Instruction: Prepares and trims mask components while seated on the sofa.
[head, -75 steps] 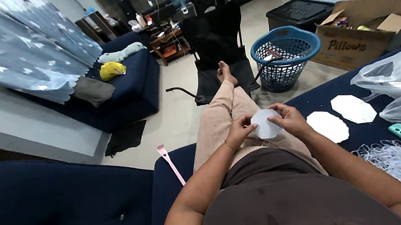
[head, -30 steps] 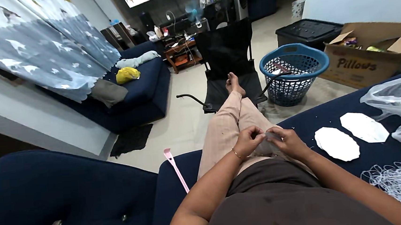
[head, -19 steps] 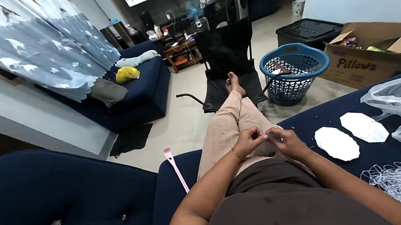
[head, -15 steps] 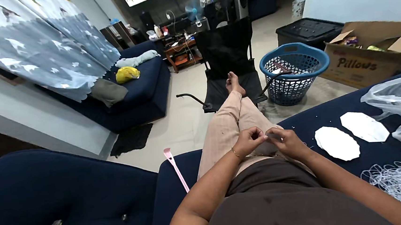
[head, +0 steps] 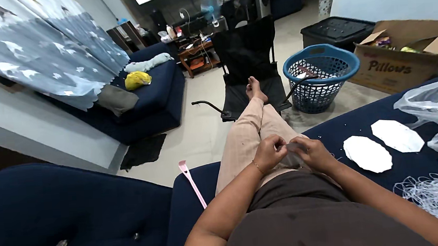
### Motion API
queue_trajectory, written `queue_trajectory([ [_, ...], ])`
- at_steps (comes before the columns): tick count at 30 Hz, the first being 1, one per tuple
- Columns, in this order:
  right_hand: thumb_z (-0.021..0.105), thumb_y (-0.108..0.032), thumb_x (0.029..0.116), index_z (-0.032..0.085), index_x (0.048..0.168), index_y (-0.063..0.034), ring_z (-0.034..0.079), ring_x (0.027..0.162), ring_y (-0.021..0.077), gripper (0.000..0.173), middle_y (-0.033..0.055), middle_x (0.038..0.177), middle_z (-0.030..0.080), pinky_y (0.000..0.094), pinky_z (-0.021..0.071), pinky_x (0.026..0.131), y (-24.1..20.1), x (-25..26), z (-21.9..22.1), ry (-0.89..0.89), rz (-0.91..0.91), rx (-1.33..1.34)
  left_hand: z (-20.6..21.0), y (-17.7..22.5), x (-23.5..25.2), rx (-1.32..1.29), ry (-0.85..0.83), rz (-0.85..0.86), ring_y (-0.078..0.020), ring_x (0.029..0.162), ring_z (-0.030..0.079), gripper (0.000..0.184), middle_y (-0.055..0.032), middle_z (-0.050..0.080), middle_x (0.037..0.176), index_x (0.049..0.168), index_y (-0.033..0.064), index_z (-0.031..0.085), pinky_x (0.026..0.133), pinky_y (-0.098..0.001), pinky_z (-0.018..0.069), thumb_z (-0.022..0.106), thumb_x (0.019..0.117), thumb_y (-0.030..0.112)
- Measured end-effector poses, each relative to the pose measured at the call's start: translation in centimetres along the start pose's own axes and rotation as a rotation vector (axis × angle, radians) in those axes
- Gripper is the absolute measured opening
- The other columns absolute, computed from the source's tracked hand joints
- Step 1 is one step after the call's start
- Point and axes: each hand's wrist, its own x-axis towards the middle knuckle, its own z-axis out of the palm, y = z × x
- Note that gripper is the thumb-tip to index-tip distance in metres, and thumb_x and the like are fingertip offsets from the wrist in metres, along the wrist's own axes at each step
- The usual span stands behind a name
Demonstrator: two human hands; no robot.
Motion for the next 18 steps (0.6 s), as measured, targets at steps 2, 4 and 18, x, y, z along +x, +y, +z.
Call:
queue_trajectory([
  [2, 0.065, -0.011, 0.0965, 0.071, 0.109, 0.0006, 0.073, 0.088, 0.0296, 0.018, 0.0169, 0.097, 0.074, 0.0483, 0.0592, 0.082, 0.03, 0.02, -0.11, 0.009, -0.002, -0.004, 0.07, -0.3, 0.04, -0.021, 0.006, 0.034, -0.0165, 0.078, 0.062, 0.016, -0.0156, 0.067, 0.088, 0.096, -0.0083, 0.069, 0.072, -0.028, 0.0521, 0.06, 0.0919, 0.005],
  [4, 0.065, -0.012, 0.0964, 0.071, 0.107, 0.0004, 0.073, 0.088, 0.0294, 0.017, 0.0165, 0.096, 0.074, 0.0485, 0.059, 0.082, 0.21, 0.05, -0.23, 0.018, -0.006, -0.002, 0.11, -0.54, 0.14, -0.048, 0.001, 0.068, -0.015, 0.078, 0.062, 0.016, -0.0153, 0.067, 0.088, 0.096, -0.0086, 0.069, 0.072, -0.0263, 0.0515, 0.06, 0.0925, 0.004],
  [18, 0.066, -0.01, 0.0939, 0.072, 0.114, 0.0001, 0.073, 0.099, 0.0282, 0.023, 0.0167, 0.108, 0.074, 0.0464, 0.0589, 0.09, 0.02, 0.0, 0.1, 0.067, -0.076, 0.011, 0.35, -0.02, 0.12, -0.112, 0.018, -0.02, -0.0135, 0.074, 0.06, 0.02, -0.0146, 0.064, 0.084, 0.092, -0.01, 0.065, 0.071, -0.0269, 0.0523, 0.069, 0.0941, 0.01],
])
